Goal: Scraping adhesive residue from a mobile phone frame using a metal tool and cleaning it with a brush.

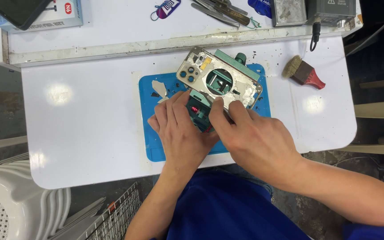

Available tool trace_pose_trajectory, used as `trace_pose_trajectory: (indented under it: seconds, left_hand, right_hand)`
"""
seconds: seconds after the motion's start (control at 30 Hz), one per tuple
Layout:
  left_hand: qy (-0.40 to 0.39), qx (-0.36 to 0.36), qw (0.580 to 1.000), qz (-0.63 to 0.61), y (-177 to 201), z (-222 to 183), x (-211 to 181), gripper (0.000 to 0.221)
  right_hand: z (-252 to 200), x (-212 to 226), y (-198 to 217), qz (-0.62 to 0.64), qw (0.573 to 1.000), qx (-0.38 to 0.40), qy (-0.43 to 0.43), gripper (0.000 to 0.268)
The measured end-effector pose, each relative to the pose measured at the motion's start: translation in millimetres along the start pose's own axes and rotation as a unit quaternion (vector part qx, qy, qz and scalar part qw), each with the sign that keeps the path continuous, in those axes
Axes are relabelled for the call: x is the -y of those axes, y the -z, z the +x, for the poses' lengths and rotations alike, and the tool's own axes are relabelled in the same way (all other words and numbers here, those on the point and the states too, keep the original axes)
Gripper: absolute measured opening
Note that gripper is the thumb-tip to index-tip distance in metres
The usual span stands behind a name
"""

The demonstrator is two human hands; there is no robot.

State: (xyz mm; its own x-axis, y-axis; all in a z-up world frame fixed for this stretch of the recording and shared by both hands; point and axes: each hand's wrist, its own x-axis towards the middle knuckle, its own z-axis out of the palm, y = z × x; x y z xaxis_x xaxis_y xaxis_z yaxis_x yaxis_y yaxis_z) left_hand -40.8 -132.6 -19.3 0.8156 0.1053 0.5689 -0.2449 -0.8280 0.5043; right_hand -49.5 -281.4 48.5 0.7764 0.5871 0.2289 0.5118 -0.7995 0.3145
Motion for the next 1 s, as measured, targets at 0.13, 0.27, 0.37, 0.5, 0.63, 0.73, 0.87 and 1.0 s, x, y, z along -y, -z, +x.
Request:
trace_pose_trajectory:
  seconds: [0.13,0.27,0.37,0.5,0.63,0.73,0.87,1.0]
  left_hand:
    - [0.007,0.004,1.0,-0.016,2,0,-1,0.077]
    - [0.011,0.008,1.0,-0.013,2,-1,-1,0.07]
    - [0.017,0.007,1.0,-0.015,2,-3,-1,0.063]
    - [0.004,0.017,1.0,-0.016,4,-1,0,0.069]
    - [0.016,0.017,1.0,-0.013,4,1,-2,0.055]
    - [0.006,-0.01,1.0,-0.008,4,1,-2,0.073]
    - [0.005,-0.019,1.0,-0.005,3,3,-3,0.074]
    - [0.001,-0.023,1.0,0.008,3,2,-1,0.088]
  right_hand:
    - [3,-4,0,0.122,0.991,0.012,-0.045,0.046]
    - [3,-5,-1,0.001,1.0,0.0,0.008,0.042]
    - [7,-2,3,-0.016,1.0,-0.009,0.021,0.037]
    - [8,-8,2,-0.038,0.998,-0.001,0.045,0.039]
    - [7,-3,-2,-0.102,0.992,-0.045,0.053,0.032]
    - [3,-7,-12,0.09,0.995,0.02,-0.032,0.039]
    - [6,-8,-11,0.153,0.987,0.01,-0.057,0.021]
    - [7,-13,4,0.167,0.984,-0.028,-0.064,0.014]
